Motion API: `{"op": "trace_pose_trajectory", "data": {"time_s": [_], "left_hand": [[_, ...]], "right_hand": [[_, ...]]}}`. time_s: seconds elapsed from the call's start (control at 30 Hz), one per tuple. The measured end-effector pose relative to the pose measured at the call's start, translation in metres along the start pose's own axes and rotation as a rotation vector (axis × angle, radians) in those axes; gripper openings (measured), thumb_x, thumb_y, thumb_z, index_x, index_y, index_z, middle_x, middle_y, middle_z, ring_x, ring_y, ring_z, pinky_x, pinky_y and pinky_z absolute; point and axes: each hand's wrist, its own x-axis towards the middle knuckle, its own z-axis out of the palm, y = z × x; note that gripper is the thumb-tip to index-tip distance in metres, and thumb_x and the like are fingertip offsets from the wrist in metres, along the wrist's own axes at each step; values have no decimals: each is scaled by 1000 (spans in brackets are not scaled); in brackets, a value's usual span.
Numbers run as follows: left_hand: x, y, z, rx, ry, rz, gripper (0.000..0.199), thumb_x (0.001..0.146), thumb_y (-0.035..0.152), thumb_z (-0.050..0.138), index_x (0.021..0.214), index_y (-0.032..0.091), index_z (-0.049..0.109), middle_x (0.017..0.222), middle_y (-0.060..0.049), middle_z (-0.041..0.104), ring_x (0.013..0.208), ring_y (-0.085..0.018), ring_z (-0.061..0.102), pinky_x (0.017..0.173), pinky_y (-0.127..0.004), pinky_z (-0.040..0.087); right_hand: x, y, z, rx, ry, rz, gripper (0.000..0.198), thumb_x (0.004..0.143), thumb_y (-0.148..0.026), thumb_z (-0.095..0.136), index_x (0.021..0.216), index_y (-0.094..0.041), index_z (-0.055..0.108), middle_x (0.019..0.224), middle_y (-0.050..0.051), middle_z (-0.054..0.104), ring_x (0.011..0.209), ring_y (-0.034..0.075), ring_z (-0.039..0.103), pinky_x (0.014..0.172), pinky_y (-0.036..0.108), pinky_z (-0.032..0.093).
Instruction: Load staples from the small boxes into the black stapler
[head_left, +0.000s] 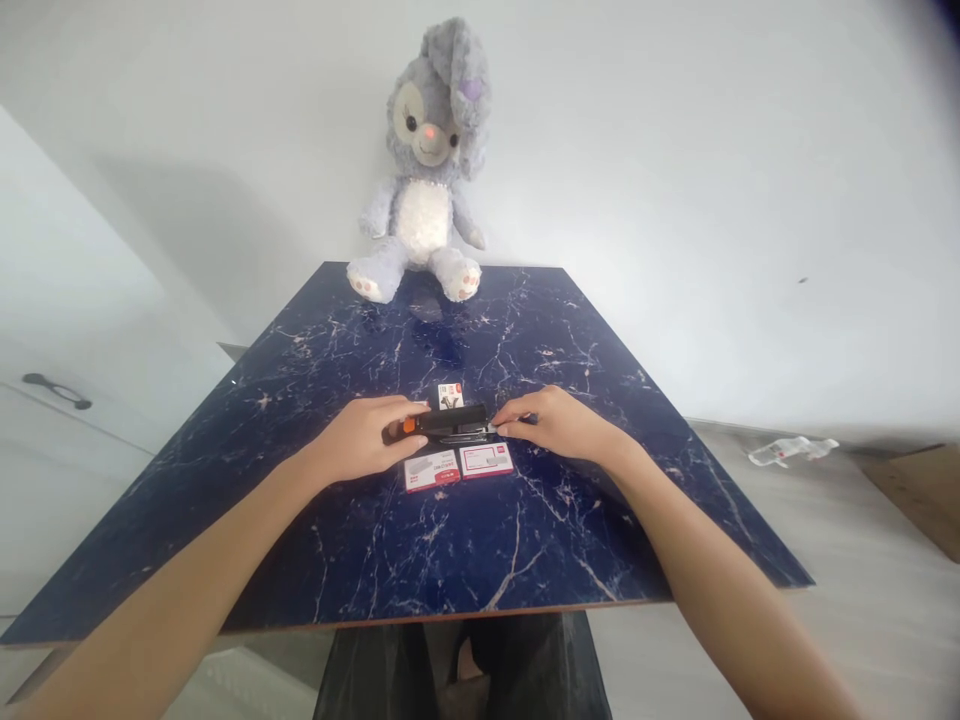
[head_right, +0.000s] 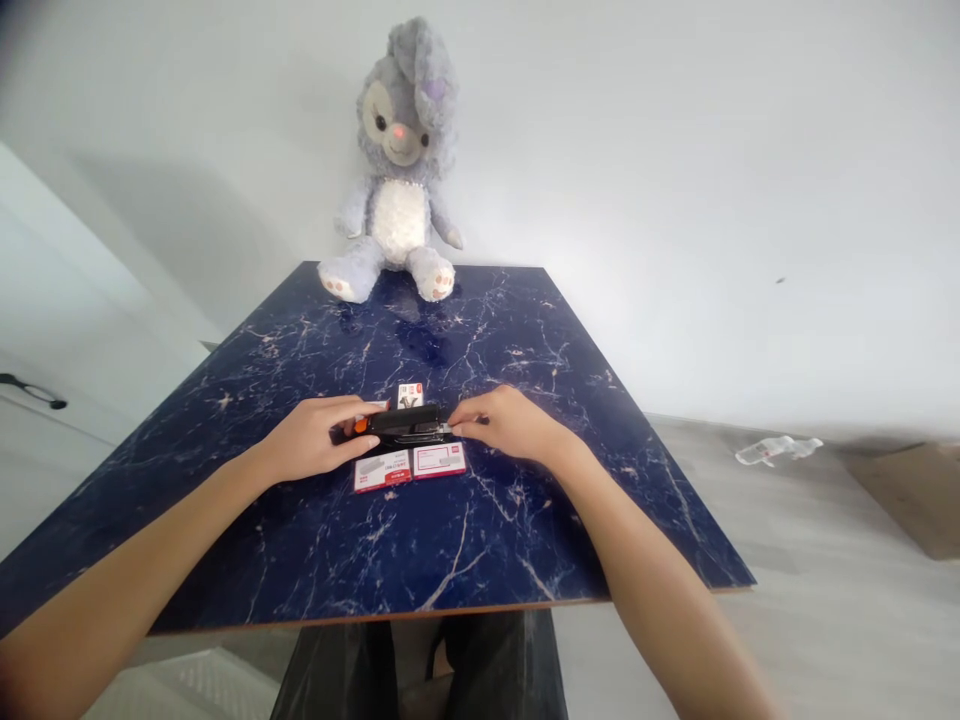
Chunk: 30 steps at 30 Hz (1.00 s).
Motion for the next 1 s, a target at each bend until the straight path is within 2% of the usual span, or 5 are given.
{"op": "trace_pose_trajectory", "data": {"time_s": [0.23, 0.5, 0.73, 0.87, 1.0], "left_hand": [[0, 2, -1, -11, -4, -5, 43, 91, 46, 54, 127, 25, 64, 97, -5, 71, 72, -17, 63, 71, -31, 50], [2, 5, -2, -2, 20, -16, 41, 89, 46, 56, 122, 24, 67, 101, -8, 71, 86, -22, 65, 80, -37, 52], [1, 3, -3, -18, 27, -18, 41, 89, 46, 57, 122, 24, 67, 103, -9, 71, 86, -22, 66, 77, -34, 53], [1, 1, -3, -44, 14, -26, 43, 90, 46, 55, 126, 25, 65, 104, -8, 71, 86, -21, 66, 73, -31, 54], [-1, -2, -4, -43, 18, -37, 46, 85, 48, 63, 126, 27, 65, 111, -10, 66, 97, -25, 61, 79, -36, 55]], "right_hand": [[0, 1, 3, -10, 6, 39, 17, 90, -30, 63, 100, -29, 76, 97, -2, 76, 86, 18, 70, 82, 30, 50], [0, -4, 4, 4, 49, 77, 15, 87, -28, 65, 97, -28, 77, 94, -2, 76, 83, 18, 70, 80, 29, 51], [1, -1, 6, 125, 78, 115, 13, 84, -27, 69, 93, -26, 78, 89, -2, 77, 79, 16, 70, 76, 26, 52], [3, -2, 7, 146, 80, 73, 14, 85, -28, 68, 93, -26, 79, 91, -2, 77, 80, 15, 71, 78, 24, 53], [3, -5, 5, 88, 78, 55, 15, 88, -30, 65, 93, -26, 78, 93, -2, 77, 81, 16, 71, 78, 25, 52]]}}
